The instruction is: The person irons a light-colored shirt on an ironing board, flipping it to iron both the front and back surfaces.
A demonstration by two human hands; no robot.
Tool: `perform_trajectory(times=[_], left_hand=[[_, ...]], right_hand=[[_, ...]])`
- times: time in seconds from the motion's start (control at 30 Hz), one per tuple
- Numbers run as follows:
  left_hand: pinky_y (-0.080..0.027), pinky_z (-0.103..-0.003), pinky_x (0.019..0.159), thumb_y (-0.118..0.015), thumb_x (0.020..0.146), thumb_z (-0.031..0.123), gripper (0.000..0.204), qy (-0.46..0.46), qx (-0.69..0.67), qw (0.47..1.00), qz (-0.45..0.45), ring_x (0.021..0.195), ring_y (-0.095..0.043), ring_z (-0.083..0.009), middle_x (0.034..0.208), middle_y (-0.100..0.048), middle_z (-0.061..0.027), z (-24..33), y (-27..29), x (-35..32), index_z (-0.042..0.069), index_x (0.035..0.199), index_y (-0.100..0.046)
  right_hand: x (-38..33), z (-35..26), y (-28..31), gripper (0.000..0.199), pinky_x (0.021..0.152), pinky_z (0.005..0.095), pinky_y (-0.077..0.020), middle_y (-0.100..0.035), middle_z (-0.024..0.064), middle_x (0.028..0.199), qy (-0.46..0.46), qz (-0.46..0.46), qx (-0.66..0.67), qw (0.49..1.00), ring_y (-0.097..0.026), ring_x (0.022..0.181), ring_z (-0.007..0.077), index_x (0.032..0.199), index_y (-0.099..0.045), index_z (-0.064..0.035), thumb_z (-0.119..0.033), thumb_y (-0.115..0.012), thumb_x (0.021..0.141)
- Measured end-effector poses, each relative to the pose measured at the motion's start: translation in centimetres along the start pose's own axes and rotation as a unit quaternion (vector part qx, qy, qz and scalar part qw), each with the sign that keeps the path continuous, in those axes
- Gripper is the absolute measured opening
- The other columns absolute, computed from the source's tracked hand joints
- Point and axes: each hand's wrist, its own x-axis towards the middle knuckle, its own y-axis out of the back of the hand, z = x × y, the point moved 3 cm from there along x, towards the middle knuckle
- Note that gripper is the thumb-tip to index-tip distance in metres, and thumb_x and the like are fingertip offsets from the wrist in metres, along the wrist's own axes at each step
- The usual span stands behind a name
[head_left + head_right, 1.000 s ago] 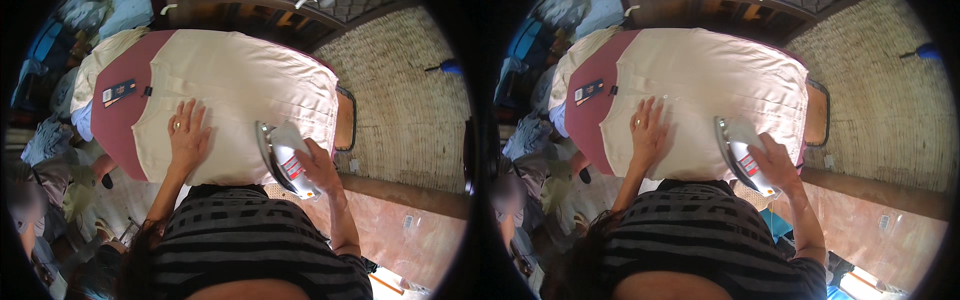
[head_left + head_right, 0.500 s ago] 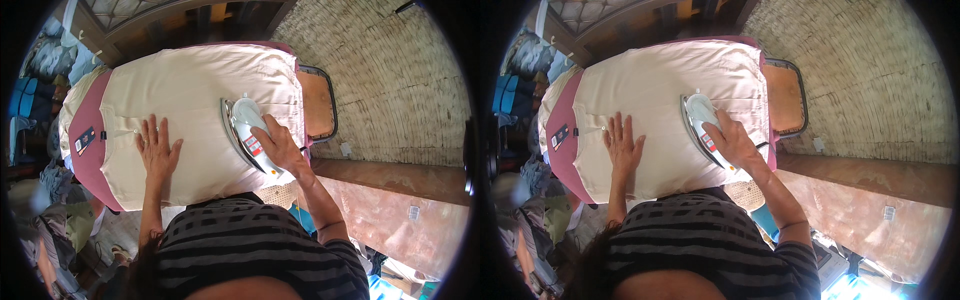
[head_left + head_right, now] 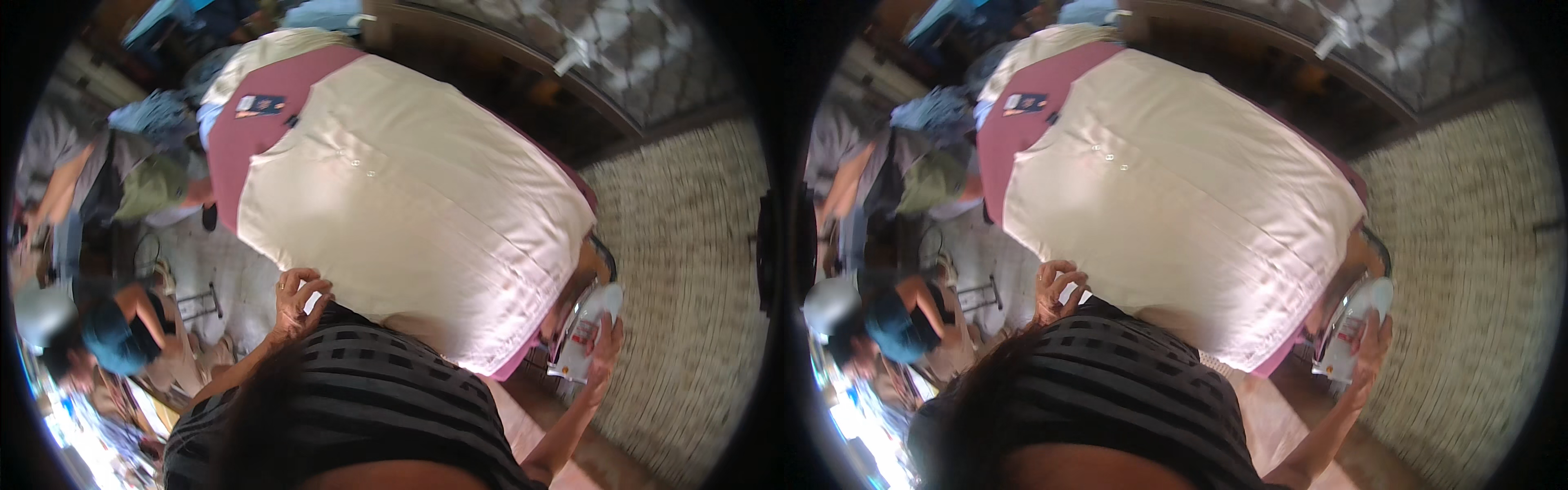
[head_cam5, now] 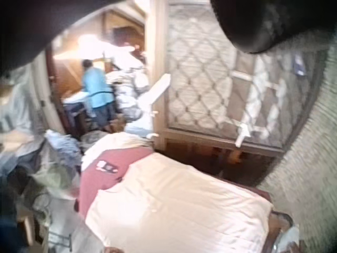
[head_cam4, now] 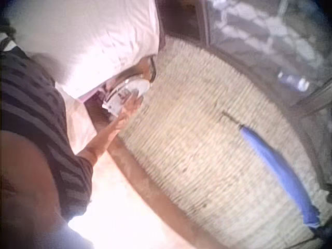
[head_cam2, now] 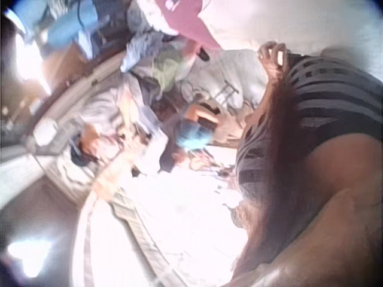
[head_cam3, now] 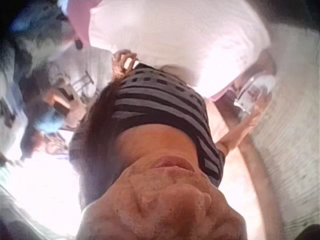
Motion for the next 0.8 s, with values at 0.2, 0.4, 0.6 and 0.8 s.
perform_trajectory(times=[0.2, 0.4, 0.6, 0.8], left_hand=[[-0.049, -0.033, 0.082, -0.076, 0.085, 0.018, 0.05, 0.391, -0.335, 0.852, 0.091, 0.1, -0.056, -0.0187, 0.102, -0.057, -0.0097, -0.5, -2.2, -4.8, 0.002, 0.124, -0.049], [-0.05, -0.027, 0.066, -0.075, 0.089, 0.026, 0.042, 0.457, -0.476, 0.746, 0.086, 0.072, -0.059, -0.0116, 0.085, -0.063, -0.0055, -2.0, -6.4, -4.7, -0.003, 0.107, -0.05], [-0.051, -0.027, 0.06, -0.076, 0.089, 0.021, 0.028, 0.512, -0.562, 0.646, 0.072, 0.067, -0.061, -0.0131, 0.089, -0.067, -0.0048, 0.1, -5.4, -5.0, 0.0, 0.103, -0.063], [-0.048, -0.033, 0.095, -0.067, 0.095, 0.012, 0.034, 0.356, -0.64, 0.681, 0.001, 0.107, -0.063, -0.0167, 0.118, -0.068, -0.0097, 3.3, 0.5, -0.7, -0.002, 0.126, -0.061]], right_hand=[[3.4, 0.4, -1.0, 0.03, 0.038, 0.0262, -0.031, -0.045, -0.0006, 0.064, 0.059, -0.006, -0.016, 0.998, -0.04, 0.042, 0.0091, 0.091, -0.049, -0.0093, -0.038, -0.049, 0.101], [5.0, 1.2, -1.8, 0.043, 0.051, 0.0317, -0.0444, -0.058, 0.0131, 0.088, 0.035, 0.121, -0.1, 0.987, -0.058, 0.065, 0.0217, 0.121, -0.051, 0.0017, -0.035, -0.053, 0.1], [3.8, -11.0, -10.8, 0.06, 0.105, 0.0498, -0.0398, -0.046, 0.0263, 0.136, 0.345, 0.145, -0.244, 0.895, -0.046, 0.127, 0.0411, 0.139, -0.044, 0.0029, -0.019, -0.07, 0.088], [13.3, -16.9, -25.2, 0.056, 0.108, 0.0486, -0.0374, -0.051, 0.0269, 0.137, 0.509, -0.005, -0.218, 0.833, -0.047, 0.128, 0.0421, 0.134, -0.05, 0.0016, -0.026, -0.068, 0.089]])
